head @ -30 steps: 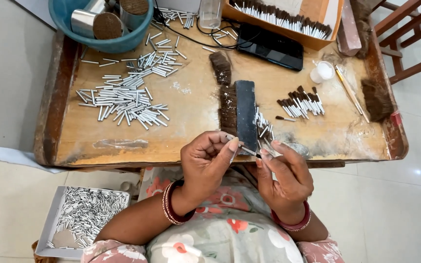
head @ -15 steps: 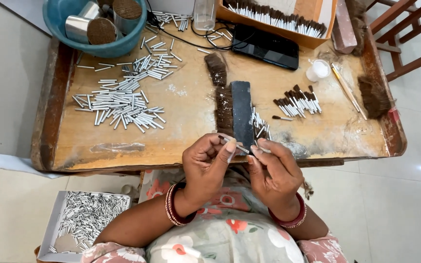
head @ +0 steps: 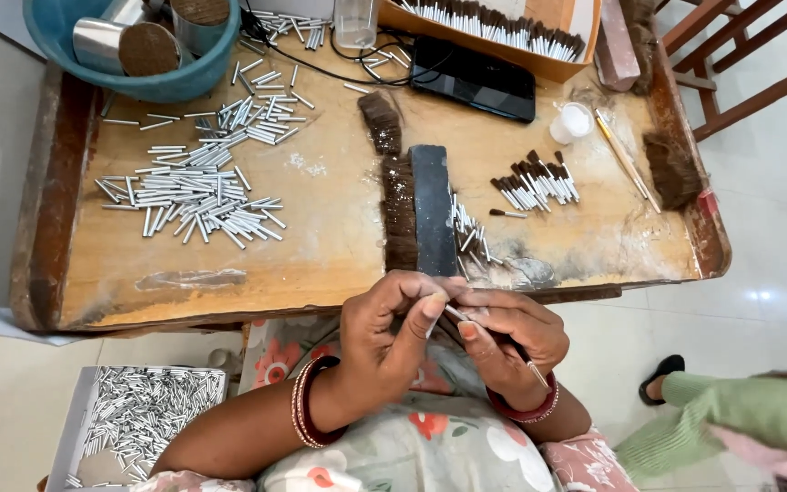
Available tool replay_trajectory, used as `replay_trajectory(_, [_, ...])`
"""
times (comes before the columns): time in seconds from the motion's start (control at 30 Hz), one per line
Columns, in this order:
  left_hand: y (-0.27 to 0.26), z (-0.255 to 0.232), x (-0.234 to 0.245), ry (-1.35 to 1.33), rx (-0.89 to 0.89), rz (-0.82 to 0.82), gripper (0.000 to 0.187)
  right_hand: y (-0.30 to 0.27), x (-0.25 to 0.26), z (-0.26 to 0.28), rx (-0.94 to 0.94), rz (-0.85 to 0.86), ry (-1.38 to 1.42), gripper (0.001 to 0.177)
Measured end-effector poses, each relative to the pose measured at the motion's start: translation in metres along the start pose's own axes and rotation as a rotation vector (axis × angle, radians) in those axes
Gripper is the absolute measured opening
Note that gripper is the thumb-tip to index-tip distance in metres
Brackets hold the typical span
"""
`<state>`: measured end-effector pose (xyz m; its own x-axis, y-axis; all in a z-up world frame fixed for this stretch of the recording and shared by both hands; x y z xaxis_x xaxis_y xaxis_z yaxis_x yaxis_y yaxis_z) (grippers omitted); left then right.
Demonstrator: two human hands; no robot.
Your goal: Inserting small metal components into the base of a brush for manufacturing.
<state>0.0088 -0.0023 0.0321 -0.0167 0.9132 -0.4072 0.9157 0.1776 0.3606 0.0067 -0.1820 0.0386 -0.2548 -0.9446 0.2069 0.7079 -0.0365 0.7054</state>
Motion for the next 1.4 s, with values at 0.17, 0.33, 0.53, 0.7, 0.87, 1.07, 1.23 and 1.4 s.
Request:
replay_trajectory(0.17, [-0.003,0.009,0.001,-0.127,0.159,-0.042,0.017,-0.001,-0.001,-0.005,0.031,-0.003,0.032,0.017])
replay_trajectory(0.33, [0.001,0.020,-0.002,-0.315,0.253,-0.094,0.016,0.002,-0.004,-0.001,0.074,-0.024,-0.026,0.016])
replay_trajectory(0.53, [0.002,0.026,0.002,-0.209,0.246,0.035,0.009,0.020,0.000,0.015,0.261,0.201,-0.137,0.012])
replay_trajectory(0.7, [-0.004,0.033,-0.004,-0.181,0.302,0.171,0.013,0.010,0.010,0.001,-0.085,0.294,-0.111,0.016])
replay_trajectory(0.87, [0.027,0.018,0.005,0.164,0.012,-0.006,0.030,0.049,0.024,-0.032,0.018,0.086,-0.510,0.009])
replay_trajectory(1.07, [0.046,0.023,0.027,0.323,-0.244,-0.219,0.027,0.075,0.039,-0.056,-0.034,0.079,-0.721,0.013])
replay_trajectory(1.23, [0.045,0.022,0.027,0.350,-0.290,-0.226,0.023,0.054,0.024,-0.046,-0.208,0.207,-0.591,0.011])
replay_trajectory(1.4, [0.043,0.013,0.023,0.400,-0.330,-0.241,0.018,0.050,0.025,-0.047,-0.087,0.186,-0.607,0.011])
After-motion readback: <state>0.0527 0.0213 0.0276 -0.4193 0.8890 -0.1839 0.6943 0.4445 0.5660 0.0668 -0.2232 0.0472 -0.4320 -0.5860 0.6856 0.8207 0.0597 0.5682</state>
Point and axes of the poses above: each hand's wrist, its own y-axis towards the middle knuckle, its own x-axis out of the back of the hand, z = x × y, the point moved 3 cm from there along y, towards the middle knuckle, and after that the axes turned 13 degrees about -z, right-handed, at the moved point
